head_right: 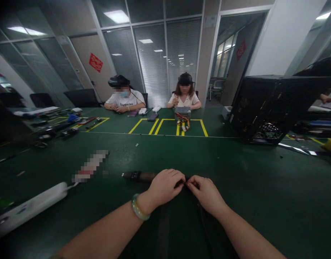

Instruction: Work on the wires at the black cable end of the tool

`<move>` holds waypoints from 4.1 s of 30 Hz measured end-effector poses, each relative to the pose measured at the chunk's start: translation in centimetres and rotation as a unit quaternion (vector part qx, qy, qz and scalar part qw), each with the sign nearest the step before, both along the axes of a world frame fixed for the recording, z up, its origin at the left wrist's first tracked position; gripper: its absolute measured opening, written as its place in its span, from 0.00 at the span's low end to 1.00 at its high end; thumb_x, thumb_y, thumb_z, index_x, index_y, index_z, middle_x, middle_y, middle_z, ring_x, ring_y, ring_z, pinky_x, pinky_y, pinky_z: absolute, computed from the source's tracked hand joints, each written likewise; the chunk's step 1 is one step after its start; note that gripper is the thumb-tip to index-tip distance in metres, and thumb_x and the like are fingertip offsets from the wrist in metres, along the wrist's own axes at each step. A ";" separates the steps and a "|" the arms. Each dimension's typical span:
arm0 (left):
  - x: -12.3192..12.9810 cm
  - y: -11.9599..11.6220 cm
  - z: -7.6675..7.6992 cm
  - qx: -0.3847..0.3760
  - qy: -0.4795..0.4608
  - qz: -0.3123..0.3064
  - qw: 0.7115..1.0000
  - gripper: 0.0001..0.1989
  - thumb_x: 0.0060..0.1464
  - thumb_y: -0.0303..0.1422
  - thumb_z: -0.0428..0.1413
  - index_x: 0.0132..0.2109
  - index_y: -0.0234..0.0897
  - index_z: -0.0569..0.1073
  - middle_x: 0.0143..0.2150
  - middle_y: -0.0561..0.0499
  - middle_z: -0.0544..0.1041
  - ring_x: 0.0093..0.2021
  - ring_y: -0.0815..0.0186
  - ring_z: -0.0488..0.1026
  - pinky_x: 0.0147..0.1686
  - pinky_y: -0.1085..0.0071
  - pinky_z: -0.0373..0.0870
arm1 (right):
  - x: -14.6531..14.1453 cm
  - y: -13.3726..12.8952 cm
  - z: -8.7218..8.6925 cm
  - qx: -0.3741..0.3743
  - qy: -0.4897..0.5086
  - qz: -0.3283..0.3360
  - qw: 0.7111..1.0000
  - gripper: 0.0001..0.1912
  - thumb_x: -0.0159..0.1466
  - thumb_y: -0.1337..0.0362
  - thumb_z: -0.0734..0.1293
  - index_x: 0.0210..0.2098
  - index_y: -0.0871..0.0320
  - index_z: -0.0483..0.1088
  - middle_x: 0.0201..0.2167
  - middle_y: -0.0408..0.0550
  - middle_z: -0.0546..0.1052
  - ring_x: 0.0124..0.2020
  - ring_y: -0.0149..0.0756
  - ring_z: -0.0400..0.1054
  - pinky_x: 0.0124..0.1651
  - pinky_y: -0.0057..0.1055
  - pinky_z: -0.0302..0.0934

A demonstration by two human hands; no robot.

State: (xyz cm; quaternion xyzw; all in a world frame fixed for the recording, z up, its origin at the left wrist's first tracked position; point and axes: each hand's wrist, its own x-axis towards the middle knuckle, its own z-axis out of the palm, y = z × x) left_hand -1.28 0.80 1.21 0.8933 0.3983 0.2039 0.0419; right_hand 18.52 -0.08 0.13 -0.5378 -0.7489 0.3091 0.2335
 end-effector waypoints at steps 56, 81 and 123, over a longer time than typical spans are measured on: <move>1.7 -2.2 -0.4 0.032 -0.004 0.052 0.998 0.06 0.59 0.31 0.53 0.43 0.40 0.73 0.46 0.49 0.76 0.48 0.60 0.71 0.50 0.63 0.65 | 1.1 -0.9 -1.5 0.048 0.038 -0.040 0.997 0.10 0.63 0.56 0.66 0.34 0.55 0.76 0.25 0.42 0.77 0.27 0.30 0.69 0.31 0.24 0.56; 1.2 -0.6 -0.1 -0.036 0.024 0.029 0.999 0.07 0.61 0.35 0.52 0.44 0.41 0.73 0.46 0.51 0.75 0.46 0.61 0.69 0.45 0.64 0.63 | 1.2 -0.4 -0.9 0.001 0.037 0.000 0.999 0.12 0.63 0.56 0.66 0.37 0.59 0.74 0.29 0.43 0.77 0.29 0.30 0.67 0.32 0.26 0.55; 0.8 -0.1 -0.2 -0.021 -0.032 0.029 0.999 0.05 0.59 0.32 0.54 0.43 0.40 0.72 0.42 0.51 0.76 0.44 0.61 0.71 0.44 0.62 0.64 | 0.5 -0.4 -0.2 0.046 -0.018 -0.031 0.998 0.08 0.65 0.59 0.63 0.35 0.55 0.72 0.25 0.41 0.76 0.25 0.33 0.68 0.31 0.29 0.56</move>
